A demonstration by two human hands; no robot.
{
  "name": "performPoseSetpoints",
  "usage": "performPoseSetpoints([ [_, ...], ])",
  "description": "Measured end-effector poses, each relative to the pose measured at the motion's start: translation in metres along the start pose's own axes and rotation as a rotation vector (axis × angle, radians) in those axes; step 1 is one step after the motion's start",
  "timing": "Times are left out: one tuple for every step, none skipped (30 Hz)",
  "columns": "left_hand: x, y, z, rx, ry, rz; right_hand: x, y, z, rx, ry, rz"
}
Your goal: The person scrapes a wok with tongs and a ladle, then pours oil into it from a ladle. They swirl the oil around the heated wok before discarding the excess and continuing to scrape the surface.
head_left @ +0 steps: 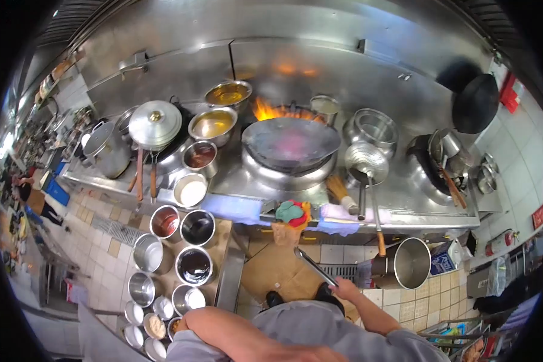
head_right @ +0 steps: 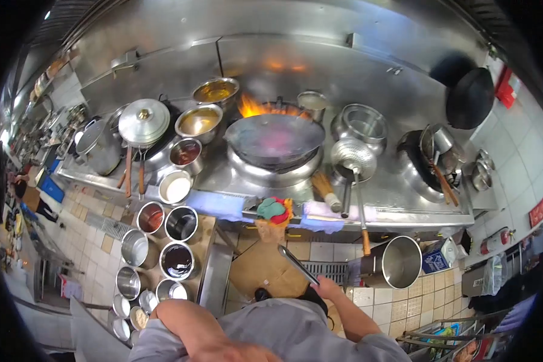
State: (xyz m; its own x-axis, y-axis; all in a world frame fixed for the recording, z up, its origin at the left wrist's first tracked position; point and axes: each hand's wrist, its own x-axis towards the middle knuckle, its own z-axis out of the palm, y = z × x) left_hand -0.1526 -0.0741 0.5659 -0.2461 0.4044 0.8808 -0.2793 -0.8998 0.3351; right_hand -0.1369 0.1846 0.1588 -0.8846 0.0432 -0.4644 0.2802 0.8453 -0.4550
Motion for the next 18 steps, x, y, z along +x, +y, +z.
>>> performPoseSetpoints([
  [-0.018, 0.006, -0.016, 0.172, -0.081, -0.118, -0.007, -0.011, -0.008, 0.030, -0.004, -0.069],
  [-0.035, 0.012, -0.031, 0.339, -0.173, -0.237, -0.008, -0.016, -0.015, 0.060, 0.004, -0.135],
  [-0.048, 0.023, -0.041, 0.632, -0.205, -0.426, -0.011, -0.017, -0.010, 0.067, -0.019, -0.131],
  [-0.079, 0.021, -0.065, 0.582, -0.035, -0.596, -0.006, -0.018, -0.006, 0.057, -0.019, -0.092],
  [-0.123, 0.010, -0.084, 0.531, 0.367, -0.762, -0.003, -0.022, -0.002, 0.045, -0.017, -0.058],
  [-0.168, -0.003, -0.114, 0.500, 0.760, -0.840, -0.004, -0.029, 0.001, 0.046, -0.034, -0.064],
  [-0.216, -0.017, -0.141, 0.609, 1.050, -0.825, -0.002, -0.036, -0.002, 0.046, -0.063, -0.065],
  [-0.298, -0.032, -0.162, 0.790, 1.205, -0.945, -0.005, -0.042, -0.005, 0.041, -0.096, -0.066],
  [-0.378, -0.046, -0.183, 0.935, 1.367, -1.077, -0.007, -0.049, -0.005, -0.025, -0.085, -0.040],
  [-0.402, -0.040, -0.172, 1.049, 1.253, -1.387, -0.007, -0.061, -0.014, -0.041, -0.092, -0.063],
  [-0.427, -0.035, -0.157, 1.141, 1.116, -1.699, -0.011, -0.075, -0.026, -0.006, -0.044, -0.098],
  [-0.471, -0.036, -0.140, 1.329, 0.866, -1.713, -0.015, -0.090, -0.042, 0.028, 0.001, -0.134],
  [-0.506, -0.029, -0.129, 1.192, 0.654, -1.928, -0.018, -0.110, -0.065, 0.048, -0.007, -0.127],
  [-0.542, -0.024, -0.117, 1.030, 0.428, -2.116, -0.015, -0.122, -0.083, 0.001, 0.064, -0.184],
  [-0.608, -0.040, -0.108, 1.054, 0.464, -2.213, -0.010, -0.133, -0.101, -0.040, 0.137, -0.241],
  [-0.658, -0.052, -0.098, 1.074, 0.500, -2.311, -0.011, -0.154, -0.128, -0.074, 0.207, -0.262],
  [-0.659, -0.048, -0.096, 1.069, 0.540, -2.312, -0.012, -0.173, -0.150, -0.105, 0.275, -0.287],
  [-0.657, -0.035, -0.097, 1.018, 0.418, -2.186, -0.003, -0.174, -0.165, -0.079, 0.332, -0.346],
])
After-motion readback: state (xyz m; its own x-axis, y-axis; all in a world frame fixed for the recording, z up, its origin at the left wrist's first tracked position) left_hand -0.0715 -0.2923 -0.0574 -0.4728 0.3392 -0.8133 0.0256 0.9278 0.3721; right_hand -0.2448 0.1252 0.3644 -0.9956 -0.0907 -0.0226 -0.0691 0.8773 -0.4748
